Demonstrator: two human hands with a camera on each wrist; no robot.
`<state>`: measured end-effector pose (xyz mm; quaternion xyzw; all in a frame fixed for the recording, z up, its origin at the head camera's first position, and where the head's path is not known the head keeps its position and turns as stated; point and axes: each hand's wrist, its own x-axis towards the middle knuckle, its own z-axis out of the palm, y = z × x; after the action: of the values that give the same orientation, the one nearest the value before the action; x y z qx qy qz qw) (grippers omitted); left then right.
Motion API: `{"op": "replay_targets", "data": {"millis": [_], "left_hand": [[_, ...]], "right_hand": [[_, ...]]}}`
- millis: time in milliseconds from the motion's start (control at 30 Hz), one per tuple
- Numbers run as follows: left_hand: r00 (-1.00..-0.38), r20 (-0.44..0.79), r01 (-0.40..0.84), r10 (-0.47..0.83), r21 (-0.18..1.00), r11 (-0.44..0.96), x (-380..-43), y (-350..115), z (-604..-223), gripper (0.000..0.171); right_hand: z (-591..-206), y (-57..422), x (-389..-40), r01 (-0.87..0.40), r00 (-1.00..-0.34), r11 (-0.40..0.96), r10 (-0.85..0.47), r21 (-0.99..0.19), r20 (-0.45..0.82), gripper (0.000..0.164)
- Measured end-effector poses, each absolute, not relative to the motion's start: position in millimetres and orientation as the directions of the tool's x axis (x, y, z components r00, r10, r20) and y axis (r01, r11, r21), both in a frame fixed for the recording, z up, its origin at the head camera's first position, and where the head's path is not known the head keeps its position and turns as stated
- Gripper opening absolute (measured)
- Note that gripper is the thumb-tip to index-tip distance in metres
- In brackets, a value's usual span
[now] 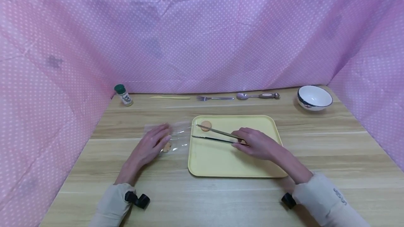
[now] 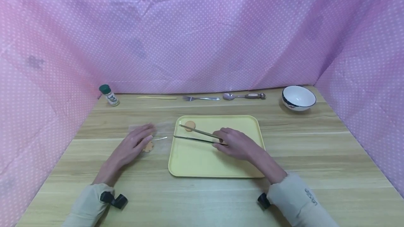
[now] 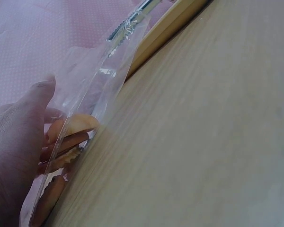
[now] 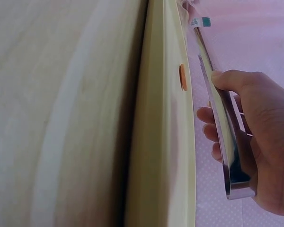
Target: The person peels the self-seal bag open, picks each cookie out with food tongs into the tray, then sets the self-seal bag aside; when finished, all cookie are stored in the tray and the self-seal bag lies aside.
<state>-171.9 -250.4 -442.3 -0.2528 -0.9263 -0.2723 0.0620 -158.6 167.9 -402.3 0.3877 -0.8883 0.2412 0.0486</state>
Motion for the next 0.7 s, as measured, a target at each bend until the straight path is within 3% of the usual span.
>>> {"op": "replay_targets", "data": {"millis": [700], "left_hand": [[-0.861, 0.261, 0.507, 0.436, 0.479, 0.717, -172.7, -251.1, -442.9, 0.043]], "right_hand": [[-398.3, 134.6, -161.0, -0.777, -0.619, 0.536, -0.745, -0.331, 0.249, 0.029]]}}
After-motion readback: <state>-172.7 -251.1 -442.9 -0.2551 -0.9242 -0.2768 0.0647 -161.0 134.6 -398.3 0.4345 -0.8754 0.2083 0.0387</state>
